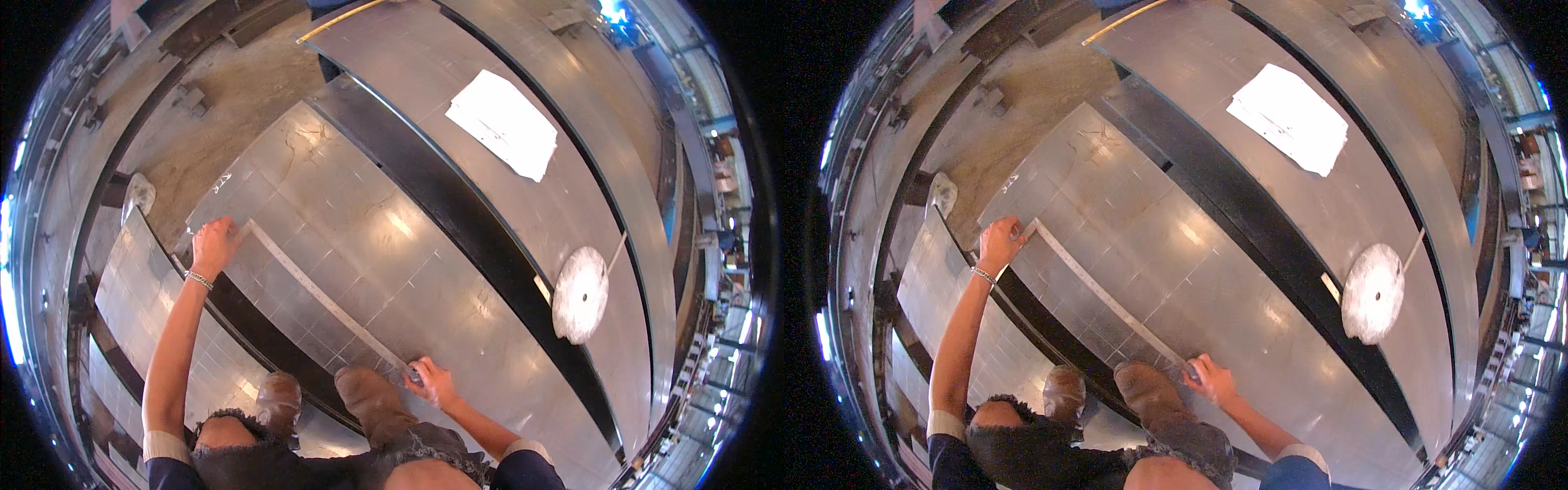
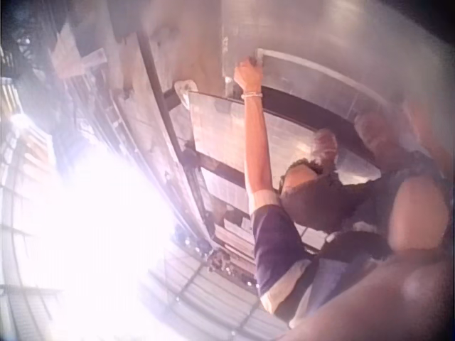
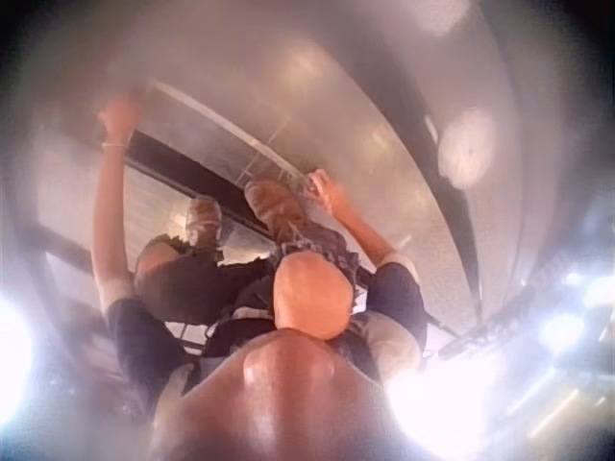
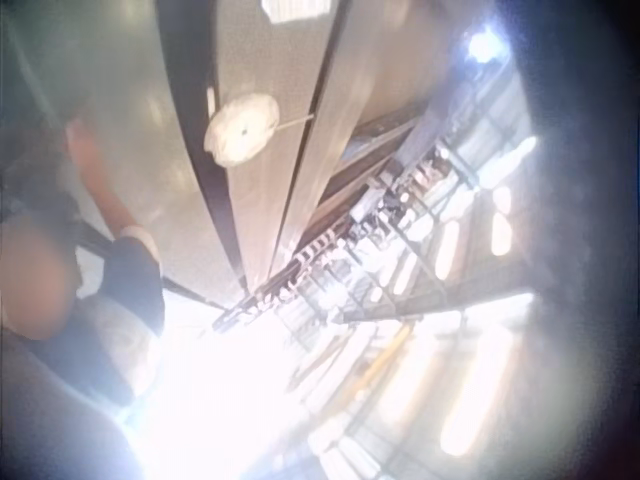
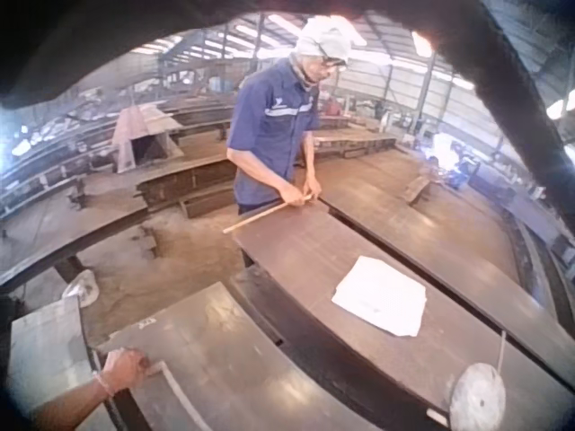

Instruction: The person uses a metal square and a marker to draw straight lines on a large metal sheet. They repeatedly reposition the square and mark along its edges to create a grid pattern. Another person is visible nearby, also marking a separate metal sheet.

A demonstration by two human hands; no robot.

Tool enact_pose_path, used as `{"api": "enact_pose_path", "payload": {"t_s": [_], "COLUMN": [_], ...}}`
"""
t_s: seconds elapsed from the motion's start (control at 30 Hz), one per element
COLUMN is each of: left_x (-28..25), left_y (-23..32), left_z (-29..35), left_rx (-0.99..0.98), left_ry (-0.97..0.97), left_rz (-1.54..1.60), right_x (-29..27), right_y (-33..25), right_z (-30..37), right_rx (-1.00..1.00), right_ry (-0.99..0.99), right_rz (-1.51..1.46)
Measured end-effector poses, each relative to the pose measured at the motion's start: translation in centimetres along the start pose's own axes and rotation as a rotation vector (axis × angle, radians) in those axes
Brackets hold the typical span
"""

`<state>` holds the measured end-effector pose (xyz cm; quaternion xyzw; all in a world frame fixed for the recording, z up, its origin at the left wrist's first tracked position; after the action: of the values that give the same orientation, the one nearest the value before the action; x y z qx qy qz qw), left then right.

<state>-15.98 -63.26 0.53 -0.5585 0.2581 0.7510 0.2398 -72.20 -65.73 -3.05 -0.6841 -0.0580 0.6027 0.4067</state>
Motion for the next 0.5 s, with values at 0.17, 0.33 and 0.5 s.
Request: {"api": "enact_pose_path", "payload": {"t_s": [0.17,0.33,0.5], "left_x": [-6.1,-11.2,-10.9], "left_y": [2.2,3.0,3.1], "left_z": [2.8,4.9,5.1], "left_rx": [-0.068,-0.014,0.006], "left_ry": [0.035,0.018,-0.022], "left_rz": [0.079,0.08,0.015], "right_x": [-0.6,-0.9,-0.9], "right_y": [0.3,0.0,-0.2], "right_z": [0.0,-0.4,-0.2], "right_rx": [-0.055,-0.073,-0.064], "right_ry": [0.046,0.059,0.082], "right_rz": [-0.028,-0.03,-0.049]}}
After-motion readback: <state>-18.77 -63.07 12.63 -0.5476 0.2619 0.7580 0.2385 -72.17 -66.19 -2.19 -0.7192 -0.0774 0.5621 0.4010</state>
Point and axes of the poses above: each hand's wrist, its own z-axis away from the middle knuckle, its own x-axis out of the palm, y = z × x, the point moved 8 cm from there along -z, towards the middle knuckle, and after that the axes turned 9 degrees about -x, right-handed, at the moved point
